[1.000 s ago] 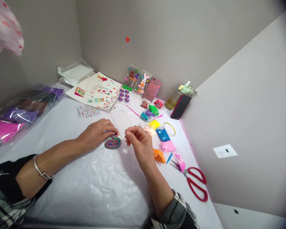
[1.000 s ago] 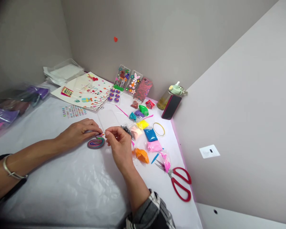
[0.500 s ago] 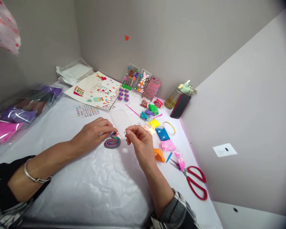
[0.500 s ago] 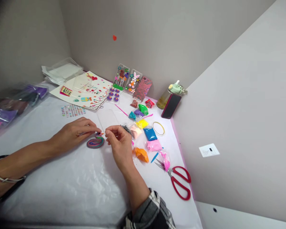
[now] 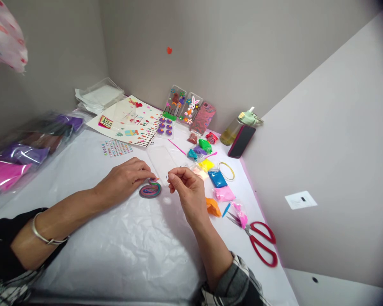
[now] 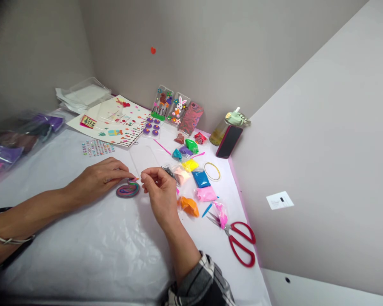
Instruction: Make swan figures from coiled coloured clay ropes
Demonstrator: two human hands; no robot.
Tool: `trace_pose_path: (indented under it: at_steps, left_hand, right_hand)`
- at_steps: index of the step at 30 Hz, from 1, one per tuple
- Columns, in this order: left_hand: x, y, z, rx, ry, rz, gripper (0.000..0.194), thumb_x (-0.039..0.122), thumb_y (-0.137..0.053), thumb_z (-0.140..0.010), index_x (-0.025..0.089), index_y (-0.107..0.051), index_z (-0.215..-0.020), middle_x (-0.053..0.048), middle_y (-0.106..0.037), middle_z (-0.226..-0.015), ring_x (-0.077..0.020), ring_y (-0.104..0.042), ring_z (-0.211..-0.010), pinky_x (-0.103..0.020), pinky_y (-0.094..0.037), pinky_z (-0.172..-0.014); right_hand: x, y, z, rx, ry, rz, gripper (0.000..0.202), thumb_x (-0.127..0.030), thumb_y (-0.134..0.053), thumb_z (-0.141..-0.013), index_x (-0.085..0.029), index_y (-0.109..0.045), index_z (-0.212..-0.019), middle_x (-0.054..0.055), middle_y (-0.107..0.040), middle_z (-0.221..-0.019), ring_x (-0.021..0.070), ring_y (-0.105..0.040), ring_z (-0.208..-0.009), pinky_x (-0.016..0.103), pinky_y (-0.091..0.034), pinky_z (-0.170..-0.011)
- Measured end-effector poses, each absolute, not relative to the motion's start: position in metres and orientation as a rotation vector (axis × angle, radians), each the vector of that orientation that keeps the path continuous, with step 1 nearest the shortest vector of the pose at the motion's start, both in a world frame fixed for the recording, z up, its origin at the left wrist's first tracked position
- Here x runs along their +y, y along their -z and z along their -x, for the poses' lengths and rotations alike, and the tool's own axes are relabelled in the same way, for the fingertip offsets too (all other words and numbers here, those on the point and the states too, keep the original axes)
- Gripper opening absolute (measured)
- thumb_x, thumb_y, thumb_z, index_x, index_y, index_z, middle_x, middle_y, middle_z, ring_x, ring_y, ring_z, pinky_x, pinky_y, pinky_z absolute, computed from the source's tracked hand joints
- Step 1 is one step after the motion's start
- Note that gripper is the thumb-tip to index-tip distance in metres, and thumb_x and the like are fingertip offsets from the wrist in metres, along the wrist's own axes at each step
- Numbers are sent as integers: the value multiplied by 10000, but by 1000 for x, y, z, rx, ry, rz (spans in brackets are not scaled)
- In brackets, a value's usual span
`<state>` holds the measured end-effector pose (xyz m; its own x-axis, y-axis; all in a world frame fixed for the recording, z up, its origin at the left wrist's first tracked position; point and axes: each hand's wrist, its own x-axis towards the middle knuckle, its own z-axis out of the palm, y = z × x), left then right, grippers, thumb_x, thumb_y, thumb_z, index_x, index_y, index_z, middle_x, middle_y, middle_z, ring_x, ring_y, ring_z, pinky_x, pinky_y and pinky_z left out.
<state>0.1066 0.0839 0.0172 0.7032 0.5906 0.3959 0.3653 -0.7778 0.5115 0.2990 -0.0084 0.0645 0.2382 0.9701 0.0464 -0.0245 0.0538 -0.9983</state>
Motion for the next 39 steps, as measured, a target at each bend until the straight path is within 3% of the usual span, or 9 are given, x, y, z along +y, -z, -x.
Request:
trace_pose_path:
  at_steps: [6,15,21,25,29,36,39]
  left_hand:
    - [79,-29,-108,840,-903,-2307,304,324,-509,-1005,203,-723,-1184,-69,-730,-1035,-244,-646,-1009,-375,-495,-905]
    - [64,-51,-110,898,-1041,-1916,191,358,-607,-959,250,-743,-1040,-1,-735,-998,-190,-684,-942,-307,-514,-914]
    - [59,-48,-112,713,-1053,-1984,157,342,-688,-943,243,-728,-1058,-8,-725,-987,-190,-678,-932,-304,-515,-881]
    - [57,-43,-114,577,-1020,-2145,186,318,-679,-968,242,-727,-1131,-27,-707,-996,-197,-657,-962,-312,-500,-885]
    - [55,-45,-115,602,-1016,-2144,144,292,-633,-990,214,-745,-1036,-30,-689,-946,-187,-648,-911,-293,-493,-838]
    - [63,-51,-104,845,-970,-1921,169,377,-634,-945,227,-696,-900,-3,-682,-913,-188,-639,-879,-292,-496,-834]
    - [69,-43,-95,935,-819,-1817,235,459,-639,-919,229,-674,-887,-1,-685,-897,-204,-646,-872,-306,-504,-819]
  right_hand:
    - [-7,-64,-299,-996,-1034,1228,161,-290,-765,-773,-190,-731,-894,-17,-692,-744,119,-629,-630,254,-517,-617]
    - [-9,-62,-298,-1011,-1043,1191,149,-328,-720,-841,-189,-737,-892,13,-728,-810,144,-691,-723,268,-568,-663]
    - [-9,-63,-293,-952,-1162,1154,231,-322,-783,-802,-199,-654,-950,7,-771,-781,146,-716,-683,269,-574,-672]
    - [-9,-63,-288,-989,-1198,1168,365,-363,-779,-804,-218,-614,-1095,-15,-766,-748,158,-708,-666,283,-571,-671]
    - [-11,-62,-287,-1045,-1207,1185,390,-390,-742,-830,-224,-593,-1150,-32,-727,-725,158,-673,-633,287,-548,-651]
    - [-19,-63,-300,-1556,-623,1692,156,-363,-626,-968,-226,-670,-909,22,-698,-824,165,-589,-670,293,-394,-636]
    - [-21,-63,-298,-1788,-507,1874,58,-284,-677,-954,-228,-671,-966,47,-721,-938,180,-615,-702,293,-367,-630]
